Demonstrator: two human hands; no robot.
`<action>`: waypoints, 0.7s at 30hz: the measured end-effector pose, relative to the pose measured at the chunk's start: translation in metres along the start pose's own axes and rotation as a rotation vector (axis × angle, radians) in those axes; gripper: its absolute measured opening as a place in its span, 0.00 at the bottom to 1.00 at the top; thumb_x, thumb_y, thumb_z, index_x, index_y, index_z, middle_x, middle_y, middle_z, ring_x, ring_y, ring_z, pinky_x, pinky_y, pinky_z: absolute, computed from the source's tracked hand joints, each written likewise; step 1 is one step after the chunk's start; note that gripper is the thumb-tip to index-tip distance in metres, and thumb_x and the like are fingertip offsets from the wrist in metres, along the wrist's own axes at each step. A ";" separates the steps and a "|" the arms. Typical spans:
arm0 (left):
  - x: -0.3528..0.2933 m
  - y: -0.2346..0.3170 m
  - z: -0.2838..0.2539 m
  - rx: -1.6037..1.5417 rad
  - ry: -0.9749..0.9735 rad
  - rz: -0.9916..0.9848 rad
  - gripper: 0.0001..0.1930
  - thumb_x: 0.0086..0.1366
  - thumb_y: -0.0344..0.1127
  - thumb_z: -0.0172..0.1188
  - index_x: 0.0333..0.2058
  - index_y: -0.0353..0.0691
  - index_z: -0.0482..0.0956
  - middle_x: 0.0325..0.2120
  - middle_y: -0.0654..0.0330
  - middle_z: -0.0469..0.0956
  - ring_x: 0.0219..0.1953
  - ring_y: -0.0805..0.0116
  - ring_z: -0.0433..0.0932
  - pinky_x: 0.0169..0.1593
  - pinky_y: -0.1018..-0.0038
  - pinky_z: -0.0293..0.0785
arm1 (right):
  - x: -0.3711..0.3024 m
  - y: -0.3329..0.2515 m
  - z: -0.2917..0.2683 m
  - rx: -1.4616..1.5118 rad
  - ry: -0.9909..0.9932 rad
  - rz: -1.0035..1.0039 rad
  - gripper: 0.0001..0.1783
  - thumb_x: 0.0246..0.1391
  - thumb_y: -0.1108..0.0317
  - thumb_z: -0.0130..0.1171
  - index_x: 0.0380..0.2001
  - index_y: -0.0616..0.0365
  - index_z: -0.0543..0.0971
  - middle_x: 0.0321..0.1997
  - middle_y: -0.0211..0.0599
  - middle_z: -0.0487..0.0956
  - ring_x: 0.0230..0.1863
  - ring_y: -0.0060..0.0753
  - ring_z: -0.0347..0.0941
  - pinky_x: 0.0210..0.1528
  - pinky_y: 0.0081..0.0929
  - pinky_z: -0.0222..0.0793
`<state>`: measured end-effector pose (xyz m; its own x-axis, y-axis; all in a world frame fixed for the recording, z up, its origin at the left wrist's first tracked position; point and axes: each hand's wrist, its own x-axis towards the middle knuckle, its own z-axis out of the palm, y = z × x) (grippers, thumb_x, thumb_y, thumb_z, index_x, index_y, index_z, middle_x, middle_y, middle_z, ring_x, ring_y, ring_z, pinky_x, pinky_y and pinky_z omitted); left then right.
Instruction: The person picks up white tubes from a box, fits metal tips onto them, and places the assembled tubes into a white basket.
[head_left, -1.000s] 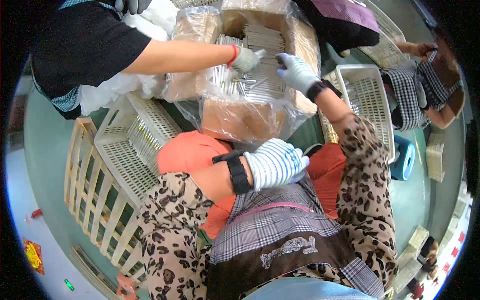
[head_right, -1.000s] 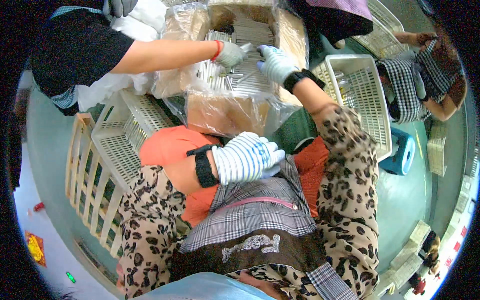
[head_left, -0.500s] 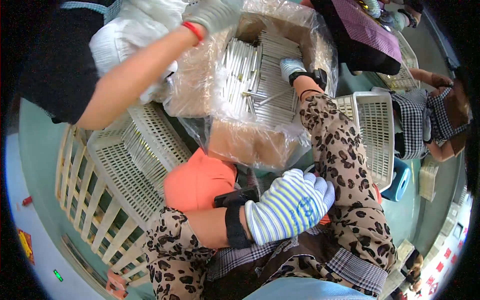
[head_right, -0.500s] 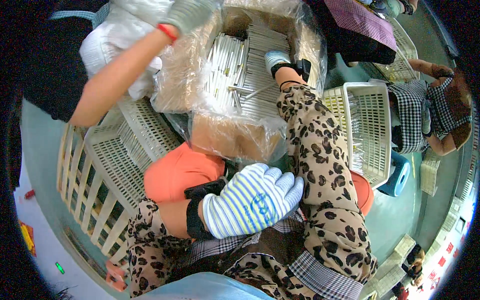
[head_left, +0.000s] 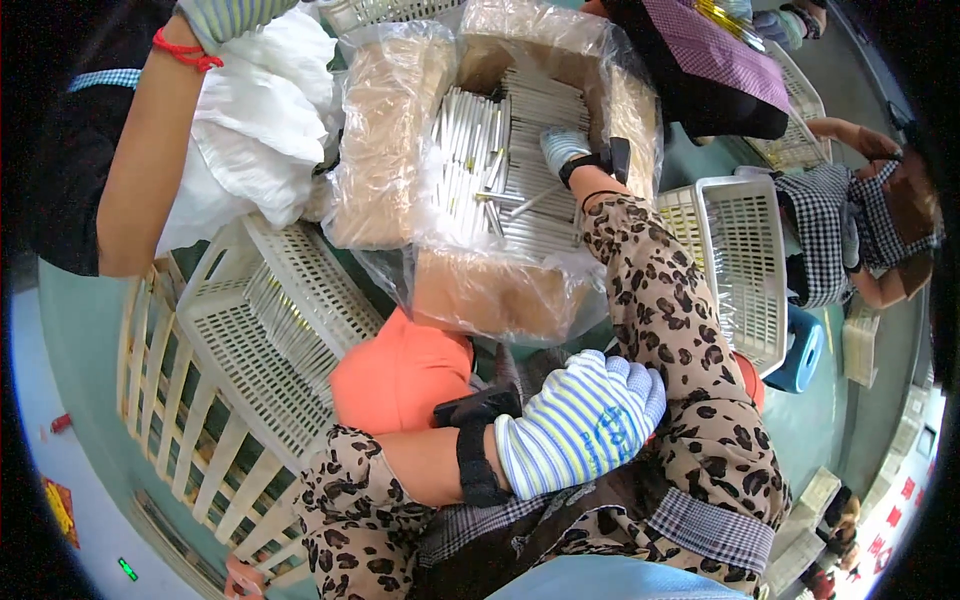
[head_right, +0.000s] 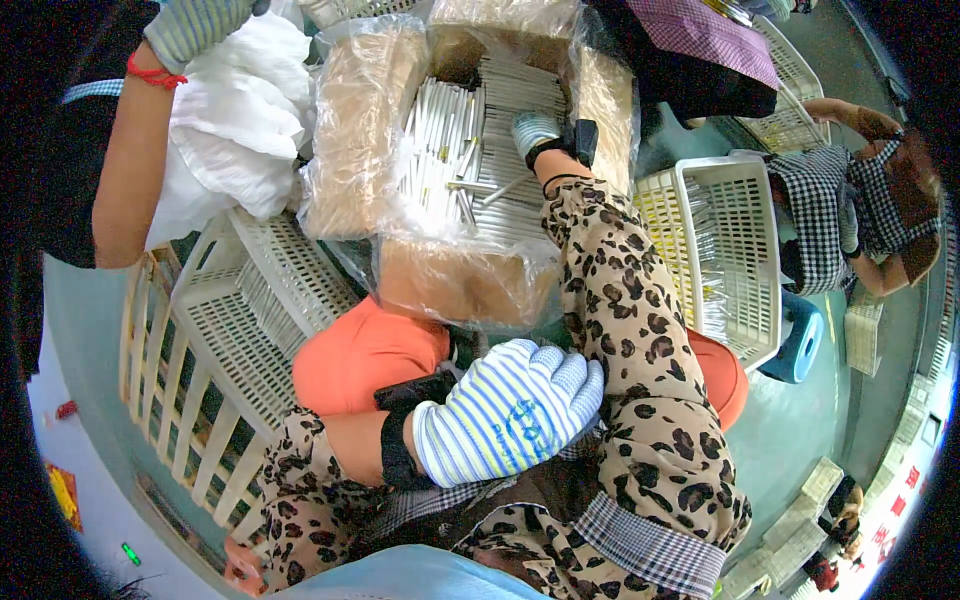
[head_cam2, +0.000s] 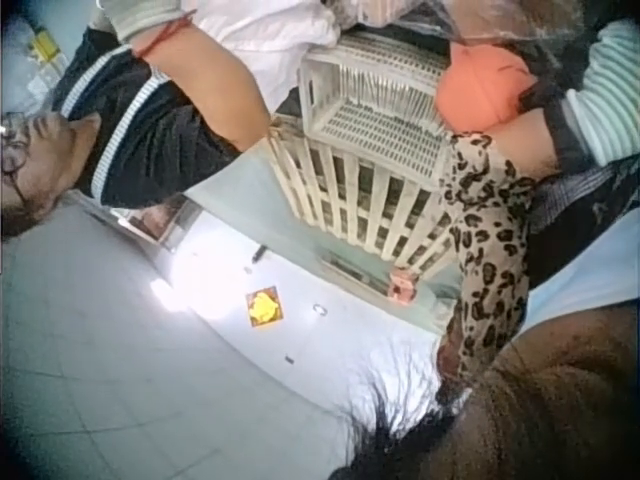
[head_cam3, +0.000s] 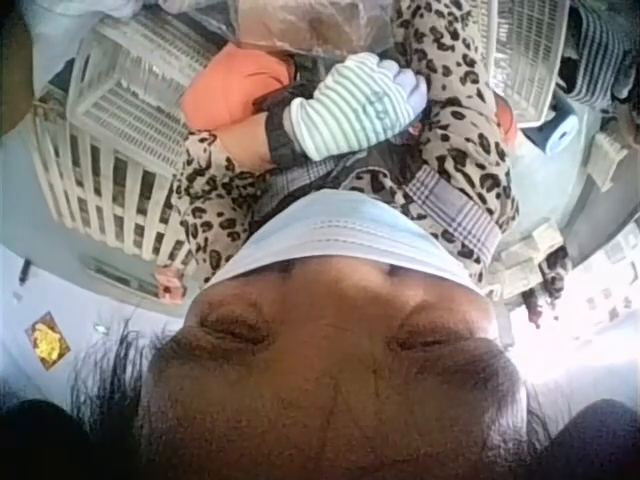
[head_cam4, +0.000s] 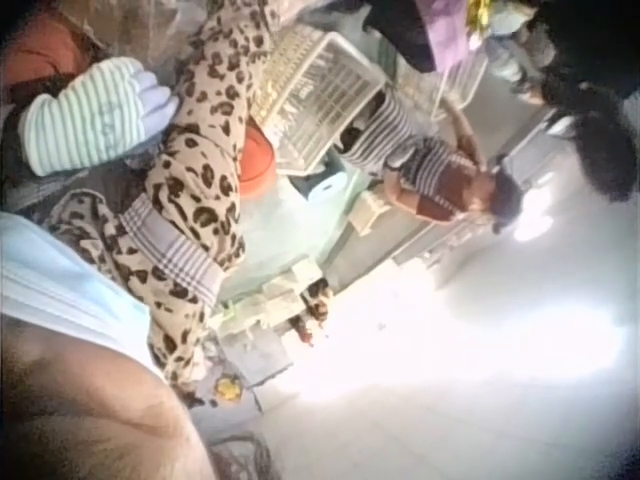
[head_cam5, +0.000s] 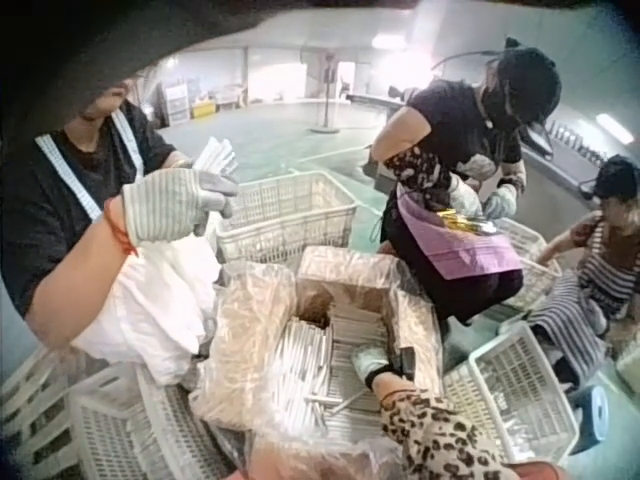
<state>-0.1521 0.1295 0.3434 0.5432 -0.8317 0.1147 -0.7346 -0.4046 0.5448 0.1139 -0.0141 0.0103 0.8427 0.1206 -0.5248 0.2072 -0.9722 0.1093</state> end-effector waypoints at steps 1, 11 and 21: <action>0.001 -0.002 0.003 0.000 -0.001 0.002 0.14 0.51 0.35 0.50 0.35 0.34 0.73 0.24 0.59 0.72 0.26 0.68 0.72 0.27 0.75 0.67 | 0.017 0.009 0.025 0.016 0.086 -0.043 0.20 0.57 0.71 0.38 0.51 0.58 0.70 0.59 0.40 0.64 0.56 0.42 0.65 0.53 0.35 0.64; -0.009 0.008 -0.007 0.043 -0.020 0.029 0.15 0.51 0.35 0.49 0.36 0.32 0.74 0.27 0.56 0.73 0.27 0.67 0.73 0.27 0.74 0.66 | 0.007 -0.011 -0.014 -0.004 -0.155 0.058 0.22 0.60 0.64 0.32 0.54 0.53 0.68 0.63 0.35 0.59 0.64 0.34 0.54 0.63 0.29 0.50; 0.005 0.006 -0.007 -0.027 -0.046 0.061 0.14 0.51 0.35 0.49 0.35 0.34 0.74 0.25 0.58 0.73 0.26 0.68 0.71 0.27 0.74 0.66 | 0.026 0.030 0.025 0.073 -0.109 0.090 0.25 0.61 0.64 0.26 0.60 0.48 0.59 0.68 0.29 0.49 0.67 0.28 0.46 0.66 0.26 0.44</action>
<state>-0.1513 0.1256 0.3532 0.4779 -0.8715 0.1105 -0.7541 -0.3424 0.5605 0.1295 -0.0450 -0.0216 0.7963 0.0139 -0.6047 0.0934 -0.9906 0.1002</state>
